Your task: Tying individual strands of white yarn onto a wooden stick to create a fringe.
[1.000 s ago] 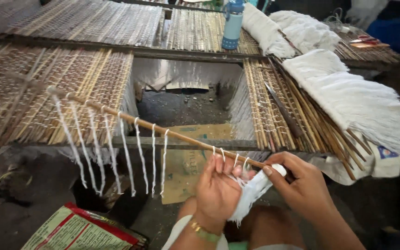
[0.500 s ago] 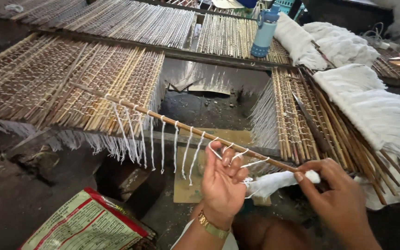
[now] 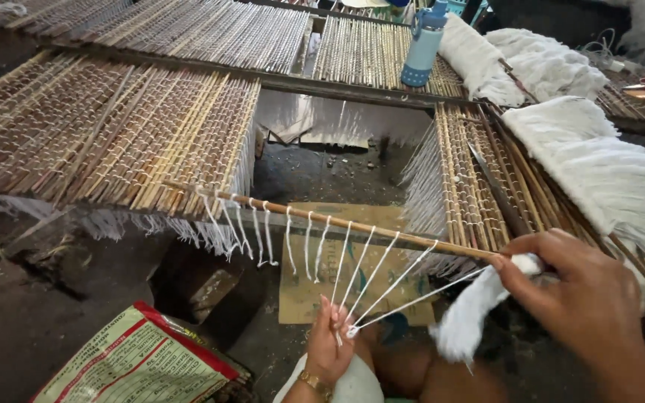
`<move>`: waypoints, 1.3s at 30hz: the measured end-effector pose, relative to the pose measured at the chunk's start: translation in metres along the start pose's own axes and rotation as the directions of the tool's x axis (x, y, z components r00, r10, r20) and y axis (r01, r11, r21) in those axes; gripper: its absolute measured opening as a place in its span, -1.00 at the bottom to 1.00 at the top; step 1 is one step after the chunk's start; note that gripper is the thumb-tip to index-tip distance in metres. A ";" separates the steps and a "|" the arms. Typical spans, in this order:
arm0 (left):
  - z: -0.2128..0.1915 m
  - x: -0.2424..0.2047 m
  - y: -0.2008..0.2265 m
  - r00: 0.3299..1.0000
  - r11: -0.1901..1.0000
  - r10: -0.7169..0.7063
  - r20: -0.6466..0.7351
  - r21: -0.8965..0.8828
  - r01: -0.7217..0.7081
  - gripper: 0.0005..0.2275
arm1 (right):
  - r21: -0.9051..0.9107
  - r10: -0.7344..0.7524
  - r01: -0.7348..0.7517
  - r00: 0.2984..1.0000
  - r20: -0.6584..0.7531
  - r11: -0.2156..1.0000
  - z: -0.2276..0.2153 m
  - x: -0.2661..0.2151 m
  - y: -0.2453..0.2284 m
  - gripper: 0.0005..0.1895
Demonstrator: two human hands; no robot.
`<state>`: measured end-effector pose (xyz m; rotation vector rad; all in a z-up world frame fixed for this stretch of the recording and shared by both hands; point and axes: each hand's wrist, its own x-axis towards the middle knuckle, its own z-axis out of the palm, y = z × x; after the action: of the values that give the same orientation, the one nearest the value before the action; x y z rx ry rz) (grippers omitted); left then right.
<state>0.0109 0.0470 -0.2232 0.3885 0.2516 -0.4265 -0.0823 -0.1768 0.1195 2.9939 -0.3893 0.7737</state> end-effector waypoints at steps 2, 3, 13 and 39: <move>-0.033 0.020 -0.004 0.982 0.938 0.145 0.122 0.299 -0.176 -0.76 | 0.057 0.052 -0.051 0.999 -0.003 0.997 -0.001 -0.001 0.002 -0.82; -0.029 0.017 0.010 0.982 0.938 0.139 0.126 0.300 -0.172 -0.76 | 0.053 0.058 -0.057 0.998 -0.006 0.997 -0.003 -0.001 0.008 -0.82; 0.158 -0.098 0.026 0.758 0.289 -0.302 0.579 0.813 -0.506 -0.72 | 0.430 0.028 -0.007 0.999 -0.042 0.903 0.003 -0.014 -0.001 -0.90; 0.212 -0.115 0.029 0.722 0.243 0.098 0.685 0.687 -0.685 -0.77 | 0.640 0.243 -0.450 0.889 0.389 0.623 0.029 -0.068 -0.019 -0.80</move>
<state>-0.0446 0.0241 0.0118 1.4499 -0.7295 -0.0552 -0.1213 -0.1447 0.0627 3.8681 -0.9044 0.6389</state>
